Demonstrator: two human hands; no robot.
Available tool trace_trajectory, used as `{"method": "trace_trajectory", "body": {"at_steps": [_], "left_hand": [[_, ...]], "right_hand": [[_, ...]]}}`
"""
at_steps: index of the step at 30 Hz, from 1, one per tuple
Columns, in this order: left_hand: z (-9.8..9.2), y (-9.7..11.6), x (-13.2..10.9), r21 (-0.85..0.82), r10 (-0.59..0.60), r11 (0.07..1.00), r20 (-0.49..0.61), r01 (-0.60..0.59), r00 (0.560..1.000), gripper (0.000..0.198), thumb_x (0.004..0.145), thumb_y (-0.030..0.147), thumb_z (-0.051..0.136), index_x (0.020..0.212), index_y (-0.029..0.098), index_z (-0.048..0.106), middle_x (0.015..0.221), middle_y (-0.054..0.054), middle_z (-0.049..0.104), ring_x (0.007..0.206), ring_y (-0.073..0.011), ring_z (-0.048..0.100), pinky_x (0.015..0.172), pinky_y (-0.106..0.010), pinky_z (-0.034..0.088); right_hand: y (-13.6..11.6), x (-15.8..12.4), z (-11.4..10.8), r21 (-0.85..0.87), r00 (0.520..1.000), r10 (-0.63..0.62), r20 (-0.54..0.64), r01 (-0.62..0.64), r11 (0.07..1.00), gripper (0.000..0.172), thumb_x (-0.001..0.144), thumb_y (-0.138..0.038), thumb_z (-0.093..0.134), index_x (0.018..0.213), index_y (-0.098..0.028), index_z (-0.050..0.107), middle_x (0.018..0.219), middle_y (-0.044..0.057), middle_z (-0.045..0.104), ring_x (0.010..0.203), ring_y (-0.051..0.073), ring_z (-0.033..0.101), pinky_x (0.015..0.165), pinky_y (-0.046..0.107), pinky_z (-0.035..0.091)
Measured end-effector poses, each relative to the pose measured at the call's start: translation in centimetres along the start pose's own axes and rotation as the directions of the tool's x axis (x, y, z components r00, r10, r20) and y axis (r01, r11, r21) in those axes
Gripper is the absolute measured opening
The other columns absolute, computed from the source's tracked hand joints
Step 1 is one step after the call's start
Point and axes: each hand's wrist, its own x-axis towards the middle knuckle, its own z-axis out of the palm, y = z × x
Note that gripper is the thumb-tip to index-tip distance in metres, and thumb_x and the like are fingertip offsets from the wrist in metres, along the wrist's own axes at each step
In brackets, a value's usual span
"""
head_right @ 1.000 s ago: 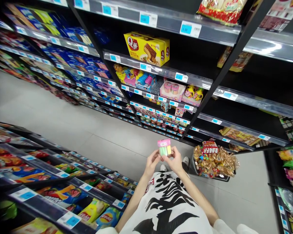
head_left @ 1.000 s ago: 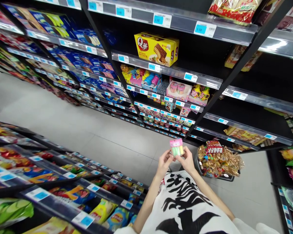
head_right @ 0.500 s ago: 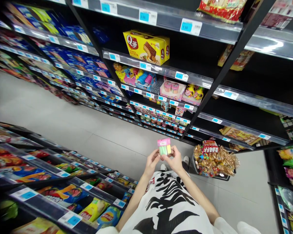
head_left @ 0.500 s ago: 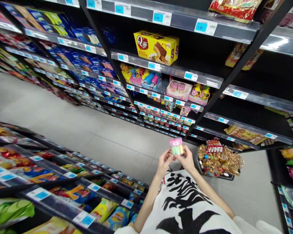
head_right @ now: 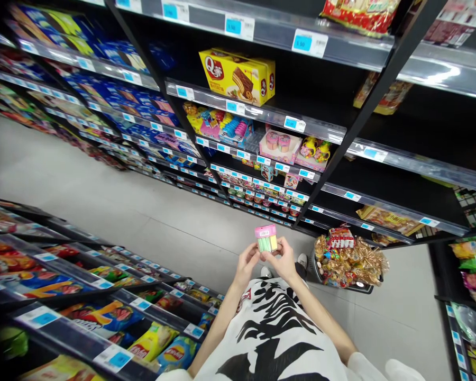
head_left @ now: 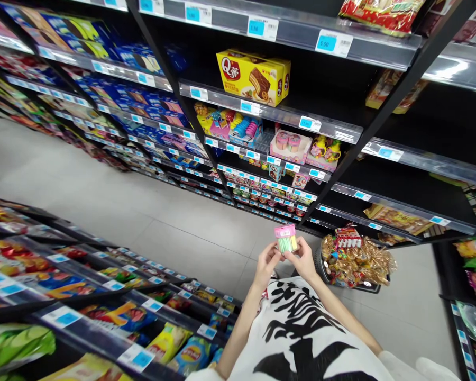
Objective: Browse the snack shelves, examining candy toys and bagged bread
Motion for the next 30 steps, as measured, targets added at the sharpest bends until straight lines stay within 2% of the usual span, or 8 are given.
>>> {"method": "trace_trajectory", "body": {"at_steps": [24,30], "left_hand": [[0.03,0.59,-0.11,0.034,-0.008,0.999,-0.014,0.009,1.0,0.053,0.081,0.056,0.081,0.115,0.016,0.073,0.076,-0.004,0.071,0.073,-0.0218,0.07,0.076,-0.036,0.057],[0.04,0.73,-0.17,0.018,-0.004,1.0,-0.019,0.004,1.0,0.052,0.081,0.052,0.083,0.117,0.016,0.073,0.08,-0.005,0.072,0.075,-0.0217,0.07,0.076,-0.036,0.057]], "right_hand": [[0.05,-0.02,-0.07,-0.017,1.0,0.003,0.012,-0.002,1.0,0.041,0.075,-0.048,0.085,0.088,-0.024,0.054,0.079,-0.001,0.071,0.065,0.018,0.065,0.064,0.031,0.052],[0.27,-0.02,-0.09,0.062,0.999,0.003,0.032,-0.005,0.998,0.041,0.075,-0.048,0.085,0.09,-0.024,0.055,0.079,0.0,0.07,0.064,0.018,0.065,0.062,0.03,0.051]]}}
